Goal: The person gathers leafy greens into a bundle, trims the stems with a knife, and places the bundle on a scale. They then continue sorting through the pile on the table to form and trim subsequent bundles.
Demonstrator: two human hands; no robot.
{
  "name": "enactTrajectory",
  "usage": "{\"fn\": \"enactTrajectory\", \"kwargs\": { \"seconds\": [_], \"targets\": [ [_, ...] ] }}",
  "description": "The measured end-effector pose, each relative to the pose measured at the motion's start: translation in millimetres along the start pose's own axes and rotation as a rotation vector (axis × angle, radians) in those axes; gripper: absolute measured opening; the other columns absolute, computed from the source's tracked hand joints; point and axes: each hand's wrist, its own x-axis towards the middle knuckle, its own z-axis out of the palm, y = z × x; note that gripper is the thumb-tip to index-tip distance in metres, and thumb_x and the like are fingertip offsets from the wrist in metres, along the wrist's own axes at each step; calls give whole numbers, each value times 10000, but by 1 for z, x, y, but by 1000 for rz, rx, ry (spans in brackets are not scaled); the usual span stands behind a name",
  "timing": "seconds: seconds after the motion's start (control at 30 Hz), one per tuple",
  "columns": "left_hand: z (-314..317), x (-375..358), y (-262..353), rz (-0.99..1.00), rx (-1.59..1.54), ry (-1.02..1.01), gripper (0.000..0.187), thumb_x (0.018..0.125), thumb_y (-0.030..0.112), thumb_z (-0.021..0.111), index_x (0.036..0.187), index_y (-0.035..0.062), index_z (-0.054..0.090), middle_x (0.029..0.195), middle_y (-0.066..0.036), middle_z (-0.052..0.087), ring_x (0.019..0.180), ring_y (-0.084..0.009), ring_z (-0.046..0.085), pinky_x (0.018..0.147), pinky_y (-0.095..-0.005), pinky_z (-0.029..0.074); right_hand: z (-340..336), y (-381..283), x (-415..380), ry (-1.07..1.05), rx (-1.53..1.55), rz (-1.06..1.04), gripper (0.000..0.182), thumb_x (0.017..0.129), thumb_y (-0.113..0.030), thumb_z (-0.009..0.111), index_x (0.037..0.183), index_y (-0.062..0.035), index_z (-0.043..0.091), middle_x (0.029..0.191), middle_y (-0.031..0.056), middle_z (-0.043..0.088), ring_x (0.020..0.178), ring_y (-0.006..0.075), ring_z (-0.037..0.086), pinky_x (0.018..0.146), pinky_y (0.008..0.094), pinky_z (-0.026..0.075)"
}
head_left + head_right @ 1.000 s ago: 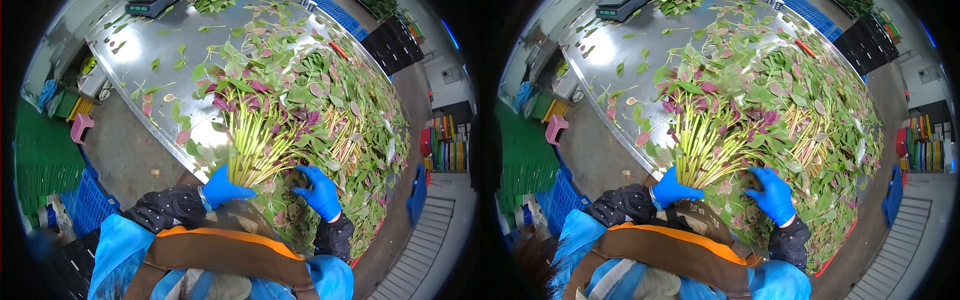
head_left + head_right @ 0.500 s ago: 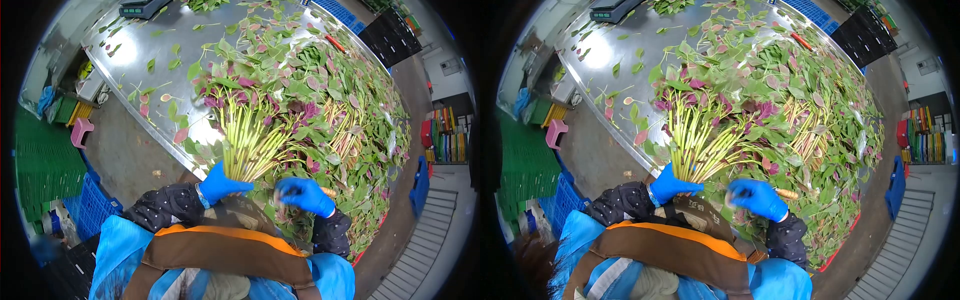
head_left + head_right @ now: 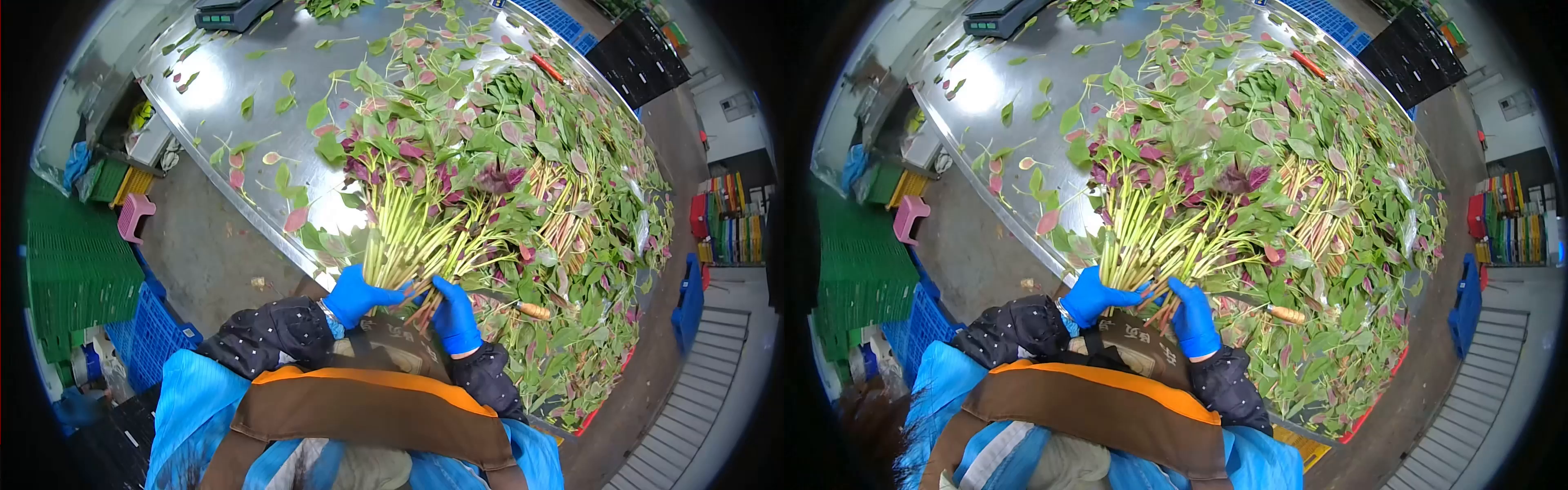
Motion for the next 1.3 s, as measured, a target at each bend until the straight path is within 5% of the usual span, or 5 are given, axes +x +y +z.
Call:
{"fn": "enactTrajectory", "kwargs": {
  "seconds": [0.77,1.03,1.17,1.23,1.3],
  "targets": [
    [2,1,-7,-72,61,-74,250,759,99,708,977,11,623,745,-46,626,623,-109,566,565,-252,444,24,-12,-3,-67,-135,-45,217,844,-168,608,1005,-32,557,842,147,619,721,216,633,620,314,518],
    [-2,-8,40,-173,-2,-32,293,741,118,715,984,-14,619,797,-86,652,627,-131,606,519,-239,484,16,-55,-27,-199,-28,193,216,841,-170,583,1009,-45,531,725,49,563,597,183,545,532,287,454],
    [-73,5,153,-18,200,-190,59,734,48,631,755,-7,640,734,-86,645,533,-132,575,449,-252,430,11,-219,-89,3,-540,-353,207,847,-271,553,918,-83,602,656,-37,527,526,69,470,469,223,383],
    [-96,16,199,-179,1009,249,68,761,57,602,733,13,645,613,-70,615,428,-148,536,391,-264,416,-71,-253,-28,103,-1734,-80,221,826,-259,590,916,-60,622,601,-24,528,484,63,467,435,230,361],
    [-110,10,269,-261,958,32,118,797,63,549,808,14,656,597,-55,598,428,-147,529,392,-277,411,-41,-292,-64,91,-1359,31,218,817,-235,601,900,-35,620,585,-3,536,465,66,474,411,234,344]
  ]
}}
